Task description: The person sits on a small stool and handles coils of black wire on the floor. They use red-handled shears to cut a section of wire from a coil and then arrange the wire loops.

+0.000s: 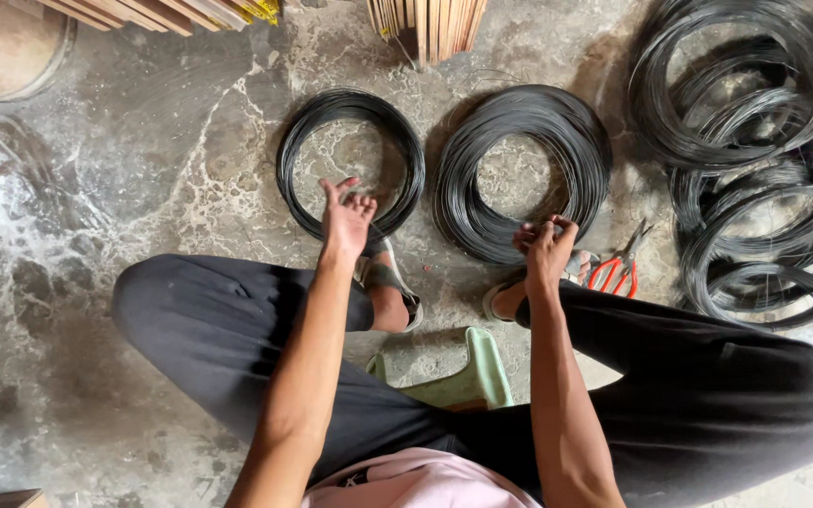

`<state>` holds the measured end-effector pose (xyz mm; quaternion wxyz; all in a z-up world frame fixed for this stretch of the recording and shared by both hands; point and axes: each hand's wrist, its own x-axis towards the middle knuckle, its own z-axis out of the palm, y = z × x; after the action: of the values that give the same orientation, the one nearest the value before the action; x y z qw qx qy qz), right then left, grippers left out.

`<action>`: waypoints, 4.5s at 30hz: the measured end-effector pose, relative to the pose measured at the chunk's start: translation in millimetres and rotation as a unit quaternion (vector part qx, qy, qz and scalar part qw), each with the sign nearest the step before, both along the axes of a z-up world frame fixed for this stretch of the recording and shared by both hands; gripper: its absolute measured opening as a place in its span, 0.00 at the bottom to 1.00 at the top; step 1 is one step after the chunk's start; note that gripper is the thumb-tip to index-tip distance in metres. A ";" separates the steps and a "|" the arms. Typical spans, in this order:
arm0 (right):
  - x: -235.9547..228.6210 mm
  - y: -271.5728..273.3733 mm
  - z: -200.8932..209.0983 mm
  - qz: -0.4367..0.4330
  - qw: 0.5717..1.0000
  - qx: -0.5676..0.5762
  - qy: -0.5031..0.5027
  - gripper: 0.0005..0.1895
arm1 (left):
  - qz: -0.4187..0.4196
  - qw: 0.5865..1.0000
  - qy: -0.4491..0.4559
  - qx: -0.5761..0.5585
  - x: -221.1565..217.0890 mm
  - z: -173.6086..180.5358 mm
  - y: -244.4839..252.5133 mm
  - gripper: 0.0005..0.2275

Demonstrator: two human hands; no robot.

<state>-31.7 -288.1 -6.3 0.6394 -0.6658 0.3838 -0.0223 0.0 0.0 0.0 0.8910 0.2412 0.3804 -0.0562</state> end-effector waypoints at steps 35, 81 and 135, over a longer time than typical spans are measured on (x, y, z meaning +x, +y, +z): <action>91.2 142.1 -32.1 0.357 0.928 -0.108 0.001 0.08 | -0.394 0.242 -0.260 0.848 23.6 -38.2 -11.8 0.13; 6.5 144.4 -190.3 0.009 0.816 0.556 0.156 0.08 | -0.545 0.136 -0.345 0.751 27.0 -184.4 38.1 0.05; 53.9 134.5 -75.9 0.383 0.904 -0.184 -0.039 0.09 | -0.424 0.205 -0.317 0.823 41.0 -108.6 -20.2 0.04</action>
<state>22.2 -153.5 -82.1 0.4791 -0.8661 0.0633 0.1278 41.0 -20.2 -108.6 0.0811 0.9620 -0.2609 -0.0002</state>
